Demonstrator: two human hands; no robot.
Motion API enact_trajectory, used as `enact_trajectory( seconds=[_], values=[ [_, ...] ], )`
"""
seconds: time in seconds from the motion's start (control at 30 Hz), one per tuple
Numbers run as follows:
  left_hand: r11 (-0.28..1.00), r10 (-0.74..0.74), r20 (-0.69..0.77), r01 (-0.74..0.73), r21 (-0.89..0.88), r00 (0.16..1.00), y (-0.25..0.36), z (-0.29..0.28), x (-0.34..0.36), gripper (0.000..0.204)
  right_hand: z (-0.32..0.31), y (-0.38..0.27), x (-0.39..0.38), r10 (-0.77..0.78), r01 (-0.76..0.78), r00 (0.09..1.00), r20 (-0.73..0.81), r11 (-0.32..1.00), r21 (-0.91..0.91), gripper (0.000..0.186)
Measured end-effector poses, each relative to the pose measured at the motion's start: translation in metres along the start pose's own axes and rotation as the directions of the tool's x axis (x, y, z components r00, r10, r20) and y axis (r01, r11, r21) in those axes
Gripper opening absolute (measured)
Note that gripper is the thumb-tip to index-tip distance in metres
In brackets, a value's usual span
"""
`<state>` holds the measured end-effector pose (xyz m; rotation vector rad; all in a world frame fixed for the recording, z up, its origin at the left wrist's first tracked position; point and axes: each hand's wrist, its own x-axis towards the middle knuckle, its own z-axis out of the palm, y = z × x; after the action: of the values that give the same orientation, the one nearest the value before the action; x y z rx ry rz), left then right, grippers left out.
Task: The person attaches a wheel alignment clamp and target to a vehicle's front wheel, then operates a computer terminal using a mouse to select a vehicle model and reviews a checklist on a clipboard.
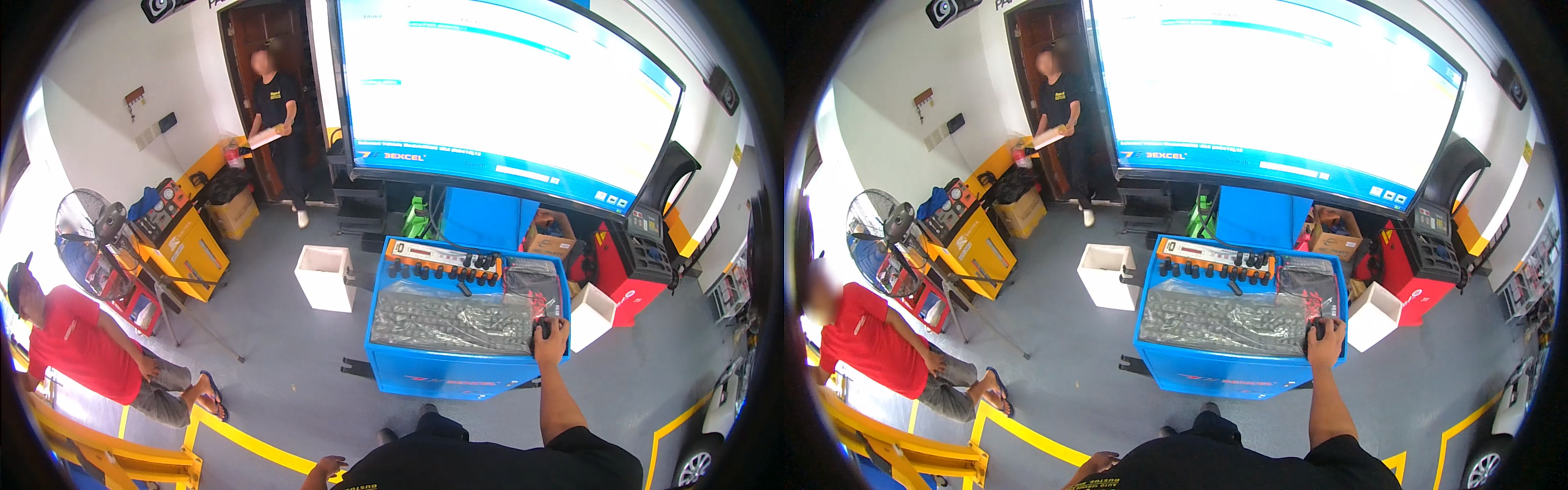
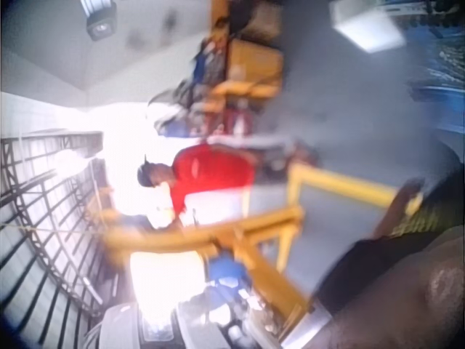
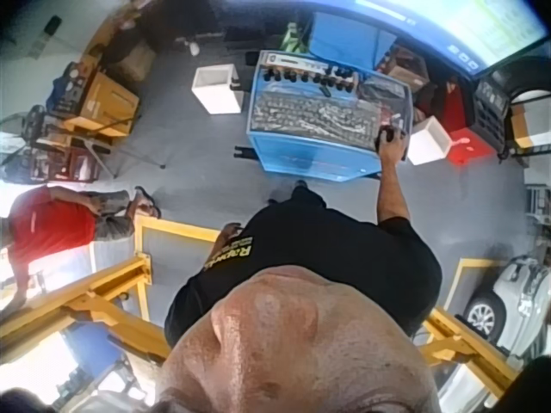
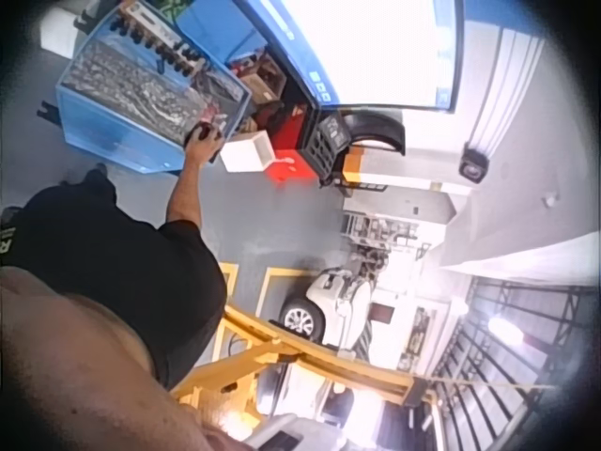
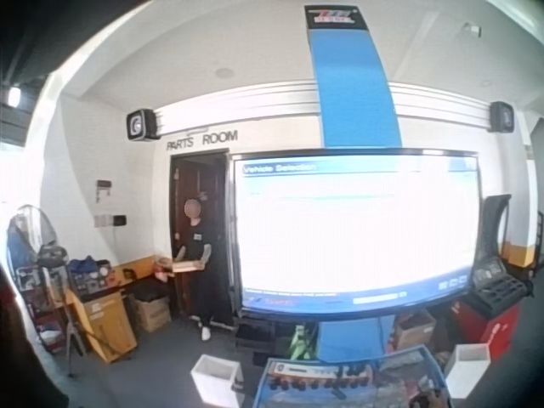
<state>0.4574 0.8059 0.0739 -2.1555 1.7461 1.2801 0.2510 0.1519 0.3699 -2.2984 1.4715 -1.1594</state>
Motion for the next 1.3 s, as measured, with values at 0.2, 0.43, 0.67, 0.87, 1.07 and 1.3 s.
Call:
enact_trajectory(
  seconds=[0.2, 0.43, 0.67, 0.87, 1.07, 1.3],
  values=[
    [0.941, 0.175, -0.003, -0.166, 0.294, 0.985, -0.005, 0.008, 0.009, 0.028, -0.001, 0.000, 0.001, 0.012, -0.012, 1.000, 0.012, 1.000, 0.003, 0.028],
    [0.987, 0.060, 0.023, -0.063, 0.145, 0.998, 0.004, 0.007, 0.000, 0.049, 0.011, -0.013, 0.002, -0.009, 0.008, 0.999, 0.041, 1.000, 0.022, 0.028],
    [-0.104, -0.606, -0.341, -0.497, -0.862, 0.718, 0.011, -0.181, -0.020, 0.053, -0.010, 0.005, -0.004, 0.017, -0.011, 0.997, 0.082, 0.997, -0.075, 0.034],
    [-0.213, -0.734, -0.453, -0.804, -0.555, 0.507, -0.035, -0.339, -0.059, 0.070, 0.016, 0.007, 0.001, -0.099, 0.104, 0.993, 0.063, 0.991, -0.084, 0.043],
    [-0.328, -0.863, -0.263, -0.873, -0.361, 0.432, -0.083, -0.401, -0.016, 0.078, 0.017, 0.009, 0.003, -0.106, 0.112, 0.992, 0.061, 0.988, -0.104, 0.044],
    [-0.317, -0.841, -0.467, -0.948, 0.018, 0.273, -0.082, -0.412, -0.004, 0.055, 0.017, 0.007, 0.004, -0.103, 0.112, 0.992, 0.074, 0.985, -0.130, 0.046]
  ],
)
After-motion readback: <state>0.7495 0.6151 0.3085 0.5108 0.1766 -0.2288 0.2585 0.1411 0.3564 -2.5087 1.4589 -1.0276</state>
